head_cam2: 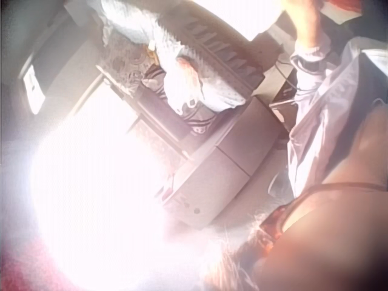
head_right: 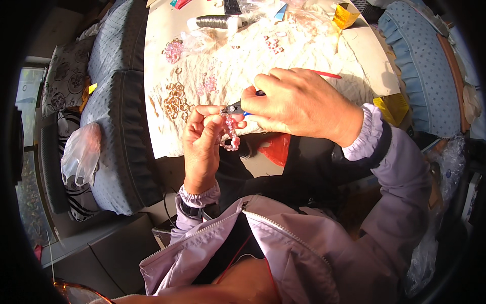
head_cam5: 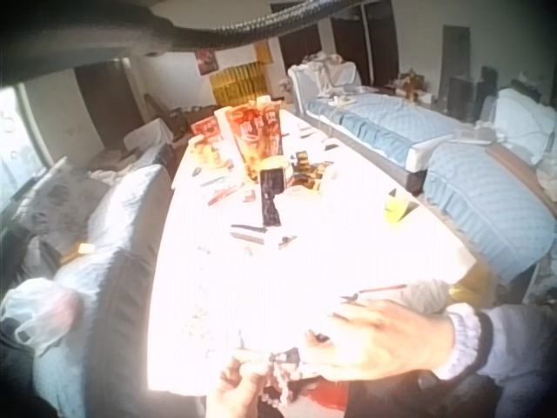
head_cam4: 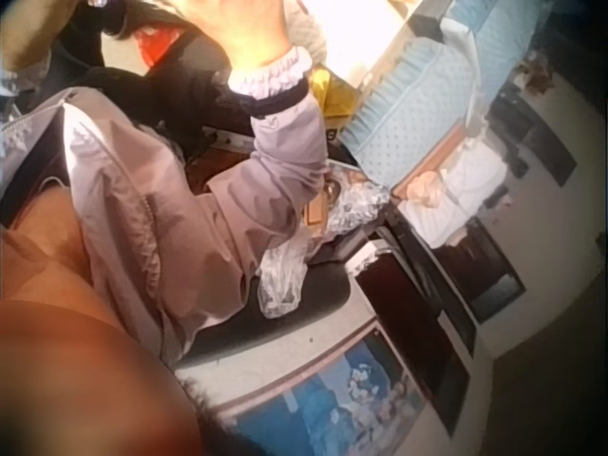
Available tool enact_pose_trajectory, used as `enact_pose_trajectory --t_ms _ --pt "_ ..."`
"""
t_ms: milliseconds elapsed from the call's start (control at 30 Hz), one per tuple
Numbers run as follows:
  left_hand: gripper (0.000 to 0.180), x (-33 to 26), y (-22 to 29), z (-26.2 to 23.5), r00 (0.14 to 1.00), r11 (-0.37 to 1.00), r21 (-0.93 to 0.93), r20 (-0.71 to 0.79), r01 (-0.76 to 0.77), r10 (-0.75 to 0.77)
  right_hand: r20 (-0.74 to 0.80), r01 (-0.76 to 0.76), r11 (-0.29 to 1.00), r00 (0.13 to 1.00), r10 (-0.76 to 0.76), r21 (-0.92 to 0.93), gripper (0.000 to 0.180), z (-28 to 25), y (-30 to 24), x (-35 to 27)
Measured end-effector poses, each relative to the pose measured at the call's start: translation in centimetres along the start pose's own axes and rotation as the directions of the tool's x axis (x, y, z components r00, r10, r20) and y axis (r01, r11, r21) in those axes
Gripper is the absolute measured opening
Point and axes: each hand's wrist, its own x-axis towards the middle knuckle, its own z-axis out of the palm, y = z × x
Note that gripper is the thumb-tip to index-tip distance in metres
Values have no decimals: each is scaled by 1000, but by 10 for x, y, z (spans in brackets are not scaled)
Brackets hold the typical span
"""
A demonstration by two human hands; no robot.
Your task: The person assembles a beaded keychain by threading pink beads onto a wire, using pliers to open and close jump rings, and attaching a metal ring. The finished keychain is placed on the table.
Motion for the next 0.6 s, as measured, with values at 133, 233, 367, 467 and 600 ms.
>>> enact_pose_trajectory --t_ms 133,233,367,467,600 --pt "13 3 -5 -1 999 999 -27 -27 40 -40 -1 52 997 999 -52 -49 28 5 6 1" --pt "13 7 -10 -3 994 990 -102 -37 94 -99 -9 15 1000 1000 -15 -13 33 14 10 -1" --pt "16 10 -12 -6 995 986 -134 -6 103 -105 -43 -184 979 981 188 83 32 26 25 -7" --pt "17 9 -10 -8 994 984 -140 4 112 -113 -118 -326 943 941 317 -68 38 33 50 -17" --pt "20 9 -5 -6 992 981 -150 9 125 -125 -154 -494 843 869 471 -214 40 43 81 -42"
